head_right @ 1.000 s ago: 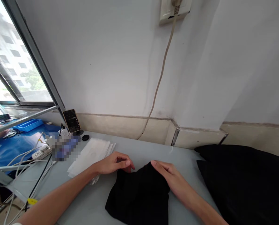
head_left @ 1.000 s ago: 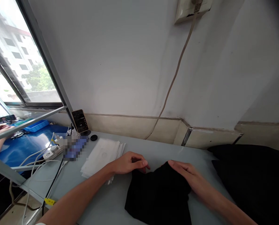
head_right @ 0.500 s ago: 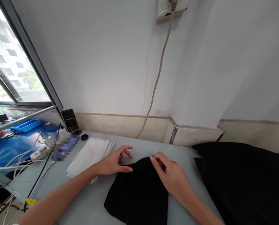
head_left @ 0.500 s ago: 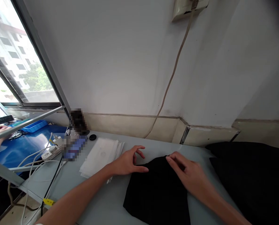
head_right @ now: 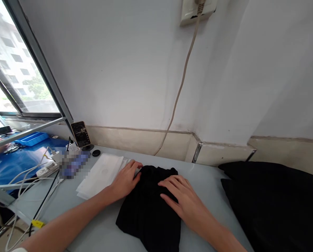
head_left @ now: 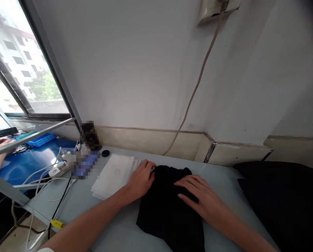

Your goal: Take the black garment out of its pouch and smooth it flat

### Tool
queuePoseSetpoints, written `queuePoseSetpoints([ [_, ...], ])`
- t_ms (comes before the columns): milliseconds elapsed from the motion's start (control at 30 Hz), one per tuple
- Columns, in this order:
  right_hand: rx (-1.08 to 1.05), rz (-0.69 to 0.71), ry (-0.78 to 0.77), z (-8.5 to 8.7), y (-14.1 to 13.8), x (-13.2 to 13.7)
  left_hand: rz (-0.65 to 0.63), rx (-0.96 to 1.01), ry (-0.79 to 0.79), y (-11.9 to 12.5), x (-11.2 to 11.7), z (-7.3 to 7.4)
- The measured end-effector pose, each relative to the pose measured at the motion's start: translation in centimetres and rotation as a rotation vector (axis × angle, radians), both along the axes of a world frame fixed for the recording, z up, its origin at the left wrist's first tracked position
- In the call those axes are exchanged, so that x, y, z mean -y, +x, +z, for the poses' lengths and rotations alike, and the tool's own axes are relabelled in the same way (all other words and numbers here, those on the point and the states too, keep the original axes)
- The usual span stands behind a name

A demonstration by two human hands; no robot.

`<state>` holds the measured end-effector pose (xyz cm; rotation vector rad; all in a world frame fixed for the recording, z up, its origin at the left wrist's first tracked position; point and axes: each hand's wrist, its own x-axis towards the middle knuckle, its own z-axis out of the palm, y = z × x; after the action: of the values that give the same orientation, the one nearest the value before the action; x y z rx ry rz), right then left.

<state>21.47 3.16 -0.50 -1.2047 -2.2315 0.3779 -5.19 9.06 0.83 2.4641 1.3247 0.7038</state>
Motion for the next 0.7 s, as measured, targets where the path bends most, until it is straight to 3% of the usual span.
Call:
queuePoseSetpoints([
  [100,0.008,0.004,0.034,0.2,-0.1,-0.1,-0.205,0.003,0.117,0.0,0.5,0.6],
  [267,-0.027,-0.033,-0.003,0.6,-0.1,0.0,-0.393,-0.008,0.073,0.1,1.1,1.6],
  [333,-0.055,-0.065,-0.048,0.6,-0.1,0.0,-0.371,-0.057,0.056,0.2,1.1,1.6],
  [467,-0.194,-0.195,-0.177,0.6,-0.1,0.0,-0.188,-0.068,0.087,0.3,1.1,1.4],
  [700,-0.738,-0.354,-0.351,0.9,0.6,-1.2,0.0,-0.108,0.075,0.1,-0.1,0.5],
])
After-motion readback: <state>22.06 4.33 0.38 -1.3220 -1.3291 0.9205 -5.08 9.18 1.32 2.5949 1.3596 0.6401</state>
